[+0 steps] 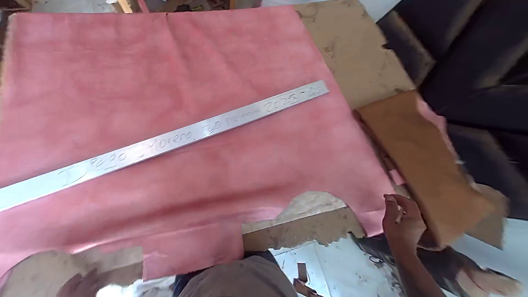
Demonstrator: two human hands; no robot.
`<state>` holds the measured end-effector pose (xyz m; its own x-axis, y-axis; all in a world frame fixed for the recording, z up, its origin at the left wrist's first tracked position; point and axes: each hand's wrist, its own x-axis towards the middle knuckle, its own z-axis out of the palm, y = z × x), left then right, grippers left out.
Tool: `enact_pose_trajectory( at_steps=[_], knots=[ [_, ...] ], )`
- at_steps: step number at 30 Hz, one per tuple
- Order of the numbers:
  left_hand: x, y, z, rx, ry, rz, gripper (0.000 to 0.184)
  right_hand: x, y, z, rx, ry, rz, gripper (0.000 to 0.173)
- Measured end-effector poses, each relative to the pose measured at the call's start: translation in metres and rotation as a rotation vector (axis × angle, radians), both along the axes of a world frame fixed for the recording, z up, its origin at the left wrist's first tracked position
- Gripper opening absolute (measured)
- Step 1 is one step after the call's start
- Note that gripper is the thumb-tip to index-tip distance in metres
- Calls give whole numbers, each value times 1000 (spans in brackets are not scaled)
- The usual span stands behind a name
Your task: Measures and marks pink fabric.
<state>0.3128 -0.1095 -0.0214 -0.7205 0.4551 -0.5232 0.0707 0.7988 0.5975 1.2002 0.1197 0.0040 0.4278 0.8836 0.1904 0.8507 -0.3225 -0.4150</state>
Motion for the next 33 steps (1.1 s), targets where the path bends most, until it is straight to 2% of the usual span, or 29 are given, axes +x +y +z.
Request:
enact_pose_trajectory(
  at_steps=[1, 3, 6, 8, 9, 13, 16, 19, 23, 25, 26, 27, 29, 31, 33],
  knots=[
    [37, 21, 12, -106, 71, -49, 75, -26, 7, -6, 17, 51, 116, 40],
    [74, 36, 15, -164, 222, -137, 63, -80, 21, -25, 19, 171, 322, 34],
    [82, 32, 8, -241, 294, -188, 38, -151, 55, -47, 80, 338, 531, 34],
    [85, 33, 12, -289, 315, -192, 32, -196, 90, -49, 96, 411, 632, 35],
    [90, 32, 16, -292, 333, -189, 36, -221, 111, -43, 91, 428, 693, 36],
    [139, 39, 18, -240, 314, -219, 59, -332, 200, 4, 42, 368, 961, 43],
    [179, 36, 6, -272, 284, -249, 50, -425, 254, 29, -2, 298, 1162, 52],
    [193, 17, 1, -239, 171, -138, 46, -490, 290, 19, -66, 127, 1378, 68],
    [207, -38, -3, 2, -230, 253, 38, -522, 306, -17, -181, -133, 1504, 88],
    [215, -69, -12, 76, -438, 378, 29, -526, 304, -24, -189, -159, 1499, 88],
    [219, -83, -19, 54, -447, 377, 26, -526, 301, -22, -180, -135, 1492, 84],
    [221, -94, -23, 25, -374, 351, 26, -525, 299, -20, -180, -114, 1488, 81],
    [202, -101, -20, -17, -91, 261, 29, -521, 296, -17, -170, -64, 1483, 78],
    [158, -88, 3, 1, 146, 224, 34, -514, 287, -9, -134, -7, 1468, 76],
    [110, -65, 29, 35, 267, 232, 38, -499, 272, 6, -124, 9, 1455, 76]
  ],
)
